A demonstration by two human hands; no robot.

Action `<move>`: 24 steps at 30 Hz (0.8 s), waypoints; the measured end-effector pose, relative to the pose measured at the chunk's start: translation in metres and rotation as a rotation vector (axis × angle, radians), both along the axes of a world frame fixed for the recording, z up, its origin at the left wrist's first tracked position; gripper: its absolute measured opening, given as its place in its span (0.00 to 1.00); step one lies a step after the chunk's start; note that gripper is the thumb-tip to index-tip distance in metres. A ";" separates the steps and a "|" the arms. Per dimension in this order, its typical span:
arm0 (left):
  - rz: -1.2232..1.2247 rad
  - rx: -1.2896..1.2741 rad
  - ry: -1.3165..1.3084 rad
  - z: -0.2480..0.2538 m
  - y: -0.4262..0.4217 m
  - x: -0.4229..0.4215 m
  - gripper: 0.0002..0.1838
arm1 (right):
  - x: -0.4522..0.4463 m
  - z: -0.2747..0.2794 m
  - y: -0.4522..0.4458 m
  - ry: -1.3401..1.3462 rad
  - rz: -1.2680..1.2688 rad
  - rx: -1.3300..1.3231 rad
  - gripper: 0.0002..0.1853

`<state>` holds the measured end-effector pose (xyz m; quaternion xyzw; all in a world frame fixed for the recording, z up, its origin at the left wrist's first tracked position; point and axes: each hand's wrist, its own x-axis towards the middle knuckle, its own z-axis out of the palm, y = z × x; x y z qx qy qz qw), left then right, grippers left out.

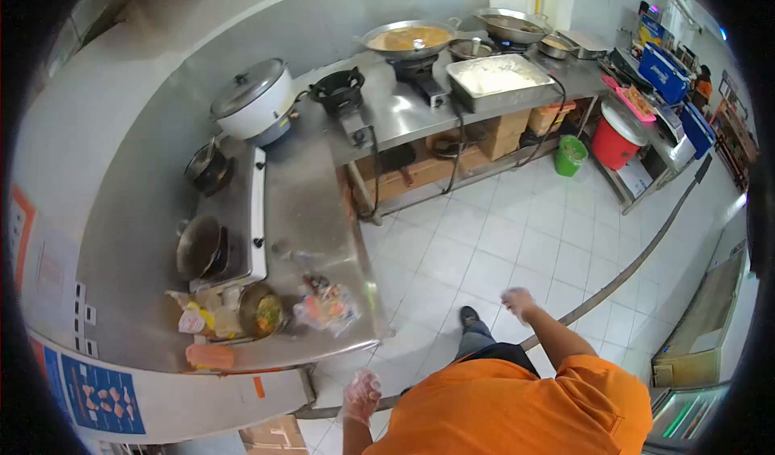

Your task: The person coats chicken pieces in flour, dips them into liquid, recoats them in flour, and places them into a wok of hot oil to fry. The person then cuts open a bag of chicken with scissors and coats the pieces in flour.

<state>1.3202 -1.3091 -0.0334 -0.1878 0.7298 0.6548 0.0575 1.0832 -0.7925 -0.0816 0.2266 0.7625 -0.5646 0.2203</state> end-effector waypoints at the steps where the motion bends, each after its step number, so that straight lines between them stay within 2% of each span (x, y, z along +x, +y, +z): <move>1: -0.096 -0.246 0.033 0.022 0.026 -0.043 0.14 | 0.004 -0.050 0.061 0.038 0.013 0.051 0.11; 2: -0.125 -0.307 0.085 0.032 0.047 -0.081 0.13 | 0.008 -0.096 0.119 0.074 0.025 0.103 0.10; 3: -0.151 -0.370 0.138 0.041 0.068 -0.119 0.11 | 0.015 -0.072 0.146 -0.191 -0.302 -0.080 0.09; 6: -0.015 0.096 0.215 0.012 0.137 -0.226 0.07 | 0.005 -0.046 0.231 -0.229 -0.569 -0.055 0.09; 9: 0.174 0.659 -0.015 -0.006 0.197 -0.333 0.04 | -0.033 -0.031 0.303 -0.139 -0.749 -0.216 0.11; 11: 0.402 1.044 -0.223 0.012 0.252 -0.408 0.02 | -0.079 0.030 0.311 -0.076 -0.837 -0.250 0.12; 13: 0.358 1.002 -0.256 0.012 0.277 -0.475 0.07 | -0.143 0.054 0.324 -0.040 -0.892 -0.392 0.12; 15: 0.260 0.994 -0.262 0.027 0.296 -0.539 0.09 | -0.207 0.046 0.337 0.082 -0.811 -0.491 0.12; 17: 0.317 0.906 -0.213 0.039 0.321 -0.603 0.11 | -0.278 0.037 0.340 0.135 -0.750 -0.523 0.14; 19: 0.259 0.898 -0.242 0.031 0.327 -0.673 0.12 | -0.354 0.044 0.329 0.141 -0.766 -0.592 0.17; 21: 0.242 0.900 -0.239 0.029 0.337 -0.747 0.13 | -0.425 0.096 0.303 0.155 -0.701 -0.564 0.22; 24: 0.282 0.915 -0.239 0.026 0.356 -0.853 0.14 | -0.537 0.141 0.276 0.154 -0.583 -0.538 0.32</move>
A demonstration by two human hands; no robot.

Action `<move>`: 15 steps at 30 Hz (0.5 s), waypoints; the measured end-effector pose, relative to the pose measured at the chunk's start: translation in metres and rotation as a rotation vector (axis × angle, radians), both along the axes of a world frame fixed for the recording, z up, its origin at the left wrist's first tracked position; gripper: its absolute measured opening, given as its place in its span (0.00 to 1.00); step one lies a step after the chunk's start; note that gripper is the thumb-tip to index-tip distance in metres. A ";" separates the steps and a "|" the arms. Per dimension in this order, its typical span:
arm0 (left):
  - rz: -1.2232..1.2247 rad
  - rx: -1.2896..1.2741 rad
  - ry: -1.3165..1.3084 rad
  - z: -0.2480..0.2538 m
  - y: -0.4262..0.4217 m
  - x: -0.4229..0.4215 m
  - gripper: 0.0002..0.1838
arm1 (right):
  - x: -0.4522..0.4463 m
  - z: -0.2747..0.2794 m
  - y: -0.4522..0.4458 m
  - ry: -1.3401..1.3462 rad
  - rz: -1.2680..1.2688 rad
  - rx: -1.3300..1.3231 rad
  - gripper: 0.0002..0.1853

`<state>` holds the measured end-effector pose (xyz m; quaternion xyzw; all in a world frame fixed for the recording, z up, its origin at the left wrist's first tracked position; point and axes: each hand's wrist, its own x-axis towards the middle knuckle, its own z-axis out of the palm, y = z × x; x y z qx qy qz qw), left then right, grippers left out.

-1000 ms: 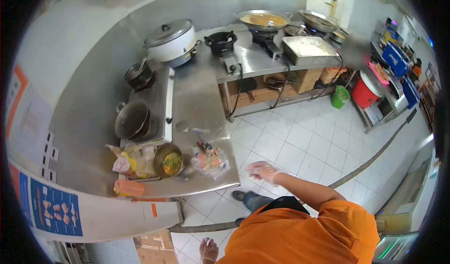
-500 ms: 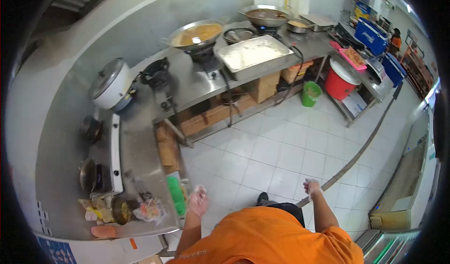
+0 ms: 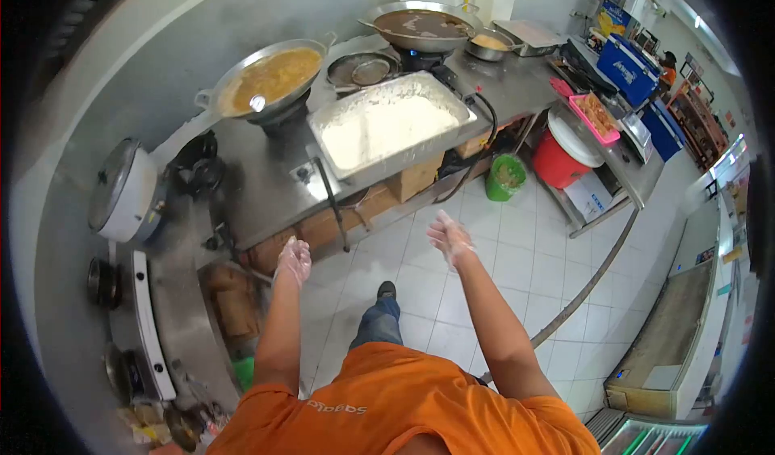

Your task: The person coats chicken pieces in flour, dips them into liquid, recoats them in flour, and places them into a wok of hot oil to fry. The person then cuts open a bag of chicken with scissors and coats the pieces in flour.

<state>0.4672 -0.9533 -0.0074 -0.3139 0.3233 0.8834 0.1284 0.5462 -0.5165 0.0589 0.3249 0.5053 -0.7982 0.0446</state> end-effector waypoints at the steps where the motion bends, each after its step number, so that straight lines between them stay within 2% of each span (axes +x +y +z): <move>1: 0.005 0.020 -0.009 -0.003 0.003 -0.041 0.13 | -0.039 0.021 -0.009 0.010 0.019 0.018 0.34; 4: 0.088 -0.020 -0.050 -0.023 0.011 -0.139 0.14 | -0.148 0.039 -0.021 -0.045 0.030 0.031 0.36; 6: 0.117 -0.047 -0.043 -0.046 0.018 -0.193 0.15 | -0.207 0.041 -0.026 -0.154 -0.050 0.039 0.35; 8: 0.172 0.004 -0.010 -0.057 0.028 -0.227 0.16 | -0.265 0.021 -0.023 -0.208 -0.091 0.056 0.32; 9: 0.144 0.044 -0.019 -0.048 0.029 -0.232 0.13 | -0.285 -0.007 -0.017 -0.218 -0.104 0.061 0.30; 10: 0.115 0.081 -0.025 -0.037 0.032 -0.236 0.09 | -0.299 -0.025 -0.013 -0.225 -0.116 0.061 0.28; 12: 0.163 0.180 -0.018 -0.039 0.035 -0.247 0.13 | -0.309 -0.038 -0.009 -0.239 -0.157 0.089 0.20; 14: 0.115 0.224 -0.070 -0.044 0.035 -0.257 0.22 | -0.309 -0.004 -0.022 -0.320 -0.196 0.036 0.15; 15: 0.150 0.219 -0.106 -0.047 0.035 -0.256 0.20 | -0.306 0.009 -0.026 -0.361 -0.223 0.013 0.12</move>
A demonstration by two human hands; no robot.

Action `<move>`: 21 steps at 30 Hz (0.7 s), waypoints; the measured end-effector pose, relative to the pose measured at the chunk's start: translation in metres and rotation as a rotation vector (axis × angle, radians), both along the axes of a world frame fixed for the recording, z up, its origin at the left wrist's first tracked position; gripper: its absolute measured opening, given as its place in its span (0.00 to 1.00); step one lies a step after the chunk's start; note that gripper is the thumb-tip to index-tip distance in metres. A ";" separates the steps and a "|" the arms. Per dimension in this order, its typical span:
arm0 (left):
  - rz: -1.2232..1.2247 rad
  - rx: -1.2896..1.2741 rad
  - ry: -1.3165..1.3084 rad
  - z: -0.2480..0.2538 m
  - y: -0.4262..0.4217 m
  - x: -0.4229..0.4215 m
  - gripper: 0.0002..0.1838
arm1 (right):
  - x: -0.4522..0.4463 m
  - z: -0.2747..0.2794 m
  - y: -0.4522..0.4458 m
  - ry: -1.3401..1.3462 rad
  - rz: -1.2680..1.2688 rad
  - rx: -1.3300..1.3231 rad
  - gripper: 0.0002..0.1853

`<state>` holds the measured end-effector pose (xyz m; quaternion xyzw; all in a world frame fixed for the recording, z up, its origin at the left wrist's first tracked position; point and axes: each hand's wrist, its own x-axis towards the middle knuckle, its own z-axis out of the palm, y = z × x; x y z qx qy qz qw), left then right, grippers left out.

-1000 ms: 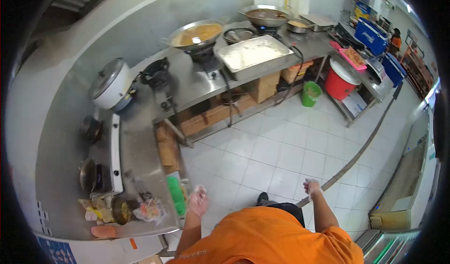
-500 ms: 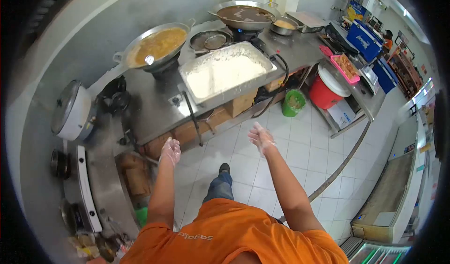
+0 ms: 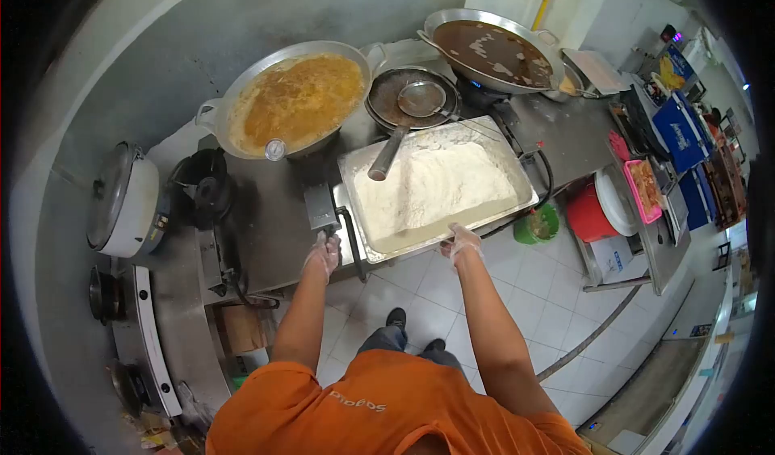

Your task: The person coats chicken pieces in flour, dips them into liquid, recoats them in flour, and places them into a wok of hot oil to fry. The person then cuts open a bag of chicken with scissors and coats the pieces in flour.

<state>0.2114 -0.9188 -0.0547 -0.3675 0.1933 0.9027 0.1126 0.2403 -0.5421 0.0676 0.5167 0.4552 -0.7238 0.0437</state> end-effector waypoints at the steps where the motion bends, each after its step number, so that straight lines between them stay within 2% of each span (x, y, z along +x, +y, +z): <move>1: 0.003 -0.012 -0.024 -0.015 -0.005 -0.004 0.20 | -0.006 -0.026 0.003 0.048 -0.053 0.010 0.11; 3: 0.003 -0.029 -0.061 -0.040 -0.008 -0.016 0.20 | -0.020 -0.076 0.012 0.153 -0.164 0.040 0.09; 4: 0.008 -0.090 -0.055 -0.030 -0.003 -0.011 0.13 | -0.018 -0.068 0.010 0.135 -0.179 0.052 0.09; 6: 0.001 -0.147 0.038 -0.107 -0.014 -0.018 0.09 | -0.011 -0.034 0.001 0.106 -0.207 0.081 0.10; 7: 0.000 -0.175 0.083 -0.140 -0.018 -0.021 0.07 | -0.012 -0.034 0.004 0.125 -0.216 0.114 0.10; 8: -0.051 -0.207 -0.008 -0.126 -0.036 -0.022 0.06 | -0.008 -0.042 0.008 0.143 -0.226 0.148 0.10; 9: -0.061 -0.260 0.036 -0.116 -0.032 -0.021 0.05 | -0.002 -0.049 0.015 0.156 -0.239 0.184 0.10; 11: -0.090 -0.358 0.117 -0.096 -0.014 -0.017 0.06 | 0.018 -0.027 0.034 0.131 -0.219 0.205 0.09; 12: -0.039 -0.425 0.009 -0.070 -0.001 -0.013 0.05 | 0.036 -0.007 0.045 0.125 -0.191 0.181 0.08; 15: 0.047 -0.696 0.157 -0.121 -0.002 -0.018 0.06 | 0.084 0.002 0.093 0.105 -0.219 0.152 0.08; 17: 0.143 -0.532 0.149 -0.056 0.024 -0.004 0.08 | 0.113 0.020 0.127 0.068 -0.247 0.174 0.09; 19: 0.105 -0.494 0.206 -0.098 0.001 -0.012 0.08 | 0.134 0.039 0.158 0.067 -0.287 0.173 0.10; 20: 0.061 -0.562 0.089 -0.056 0.019 -0.002 0.08 | 0.142 0.047 0.175 0.064 -0.302 0.170 0.10; 21: 0.013 -0.619 -0.029 0.013 0.046 0.011 0.11 | 0.146 0.051 0.194 0.062 -0.323 0.185 0.11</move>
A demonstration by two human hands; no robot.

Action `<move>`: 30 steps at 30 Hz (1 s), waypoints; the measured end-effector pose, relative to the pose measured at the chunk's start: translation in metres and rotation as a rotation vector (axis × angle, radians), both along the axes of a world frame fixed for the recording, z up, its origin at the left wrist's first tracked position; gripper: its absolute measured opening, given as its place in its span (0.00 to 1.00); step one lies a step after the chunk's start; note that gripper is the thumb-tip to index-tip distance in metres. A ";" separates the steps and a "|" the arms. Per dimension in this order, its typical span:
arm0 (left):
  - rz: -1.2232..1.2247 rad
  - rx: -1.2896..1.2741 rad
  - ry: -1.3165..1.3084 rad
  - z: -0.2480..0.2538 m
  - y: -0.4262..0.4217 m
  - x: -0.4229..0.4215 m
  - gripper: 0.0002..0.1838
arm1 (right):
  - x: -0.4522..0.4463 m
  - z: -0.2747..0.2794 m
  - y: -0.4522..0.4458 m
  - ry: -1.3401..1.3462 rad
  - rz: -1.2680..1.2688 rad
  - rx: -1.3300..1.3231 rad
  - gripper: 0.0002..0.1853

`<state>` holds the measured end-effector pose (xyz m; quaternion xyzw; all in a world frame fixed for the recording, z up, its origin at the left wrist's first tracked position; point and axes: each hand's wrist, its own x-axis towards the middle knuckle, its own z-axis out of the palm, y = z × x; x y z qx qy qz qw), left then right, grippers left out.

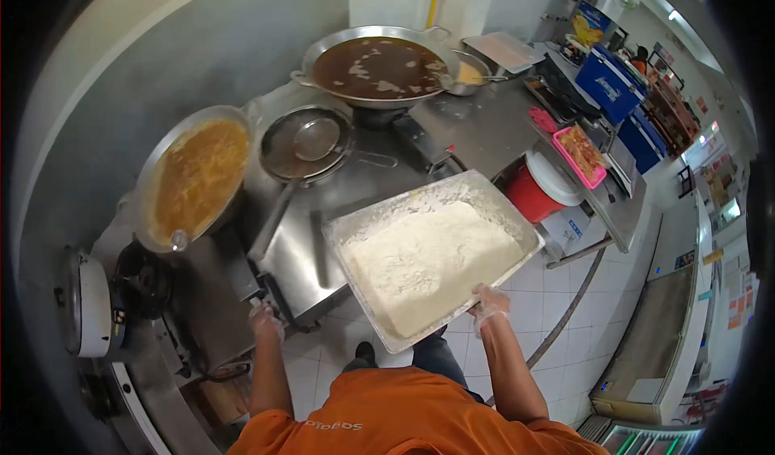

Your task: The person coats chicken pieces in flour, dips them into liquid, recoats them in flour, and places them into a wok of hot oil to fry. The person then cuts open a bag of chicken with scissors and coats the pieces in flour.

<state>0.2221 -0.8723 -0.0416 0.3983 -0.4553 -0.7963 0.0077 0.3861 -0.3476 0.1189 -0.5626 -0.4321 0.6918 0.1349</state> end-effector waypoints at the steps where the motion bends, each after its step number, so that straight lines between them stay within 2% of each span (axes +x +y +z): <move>1: -0.011 -0.056 -0.052 0.019 0.009 0.002 0.13 | 0.007 0.003 0.016 0.001 -0.027 0.012 0.12; 5: -0.012 -0.340 -0.066 0.039 0.047 0.021 0.20 | 0.004 0.024 0.099 0.077 -0.104 0.101 0.14; 7: -0.007 -0.417 0.037 0.045 0.086 0.024 0.22 | -0.003 0.006 0.166 0.190 -0.045 0.093 0.15; 8: -0.017 -0.445 0.101 0.047 0.111 0.024 0.22 | -0.013 -0.007 0.202 0.158 0.035 0.161 0.16; 11: -0.268 -0.227 0.036 0.045 0.200 0.009 0.21 | -0.054 0.024 0.279 0.203 -0.018 0.216 0.18; 12: -0.265 -0.251 0.018 0.088 0.266 0.017 0.21 | -0.074 0.021 0.313 0.228 0.003 0.253 0.16; 14: -0.366 -0.217 0.081 0.132 0.359 0.021 0.19 | -0.113 -0.002 0.375 0.200 0.059 0.324 0.12; 15: -0.422 -0.214 0.118 0.156 0.389 0.030 0.18 | -0.127 0.030 0.380 0.093 0.032 0.351 0.09; 17: -0.524 -0.188 0.252 0.183 0.450 0.024 0.17 | -0.182 -0.102 0.492 -0.119 0.527 0.656 0.10; 18: -0.545 -0.239 0.226 0.174 0.455 0.017 0.16 | -0.200 -0.106 0.513 -0.130 0.550 0.697 0.10; 19: -0.577 -0.257 0.235 0.173 0.473 0.005 0.15 | -0.209 -0.088 0.514 -0.324 0.692 0.922 0.10; 21: -0.664 -0.310 0.206 0.185 0.510 -0.015 0.14 | -0.224 -0.007 0.500 -1.034 1.378 1.292 0.22; 22: -0.708 -0.320 0.169 0.191 0.529 -0.022 0.15 | -0.241 -0.016 0.520 -0.942 1.412 1.202 0.24; 23: -0.741 -0.280 0.020 0.202 0.546 -0.028 0.24 | -0.257 -0.007 0.527 -0.705 0.935 0.796 0.24; 24: -0.789 -0.301 0.033 0.202 0.569 -0.042 0.24 | -0.272 -0.002 0.525 -0.439 0.467 0.401 0.25; 26: -0.875 -0.350 0.054 0.205 0.612 -0.073 0.24 | -0.320 -0.043 0.551 -0.438 0.411 0.305 0.22; 27: -1.059 -0.241 0.131 0.198 0.629 -0.101 0.27 | -0.345 -0.079 0.564 -0.391 0.433 0.346 0.21; 30: -1.158 -0.166 0.290 0.232 0.726 -0.138 0.34 | -0.409 -0.201 0.610 -0.324 0.545 0.526 0.18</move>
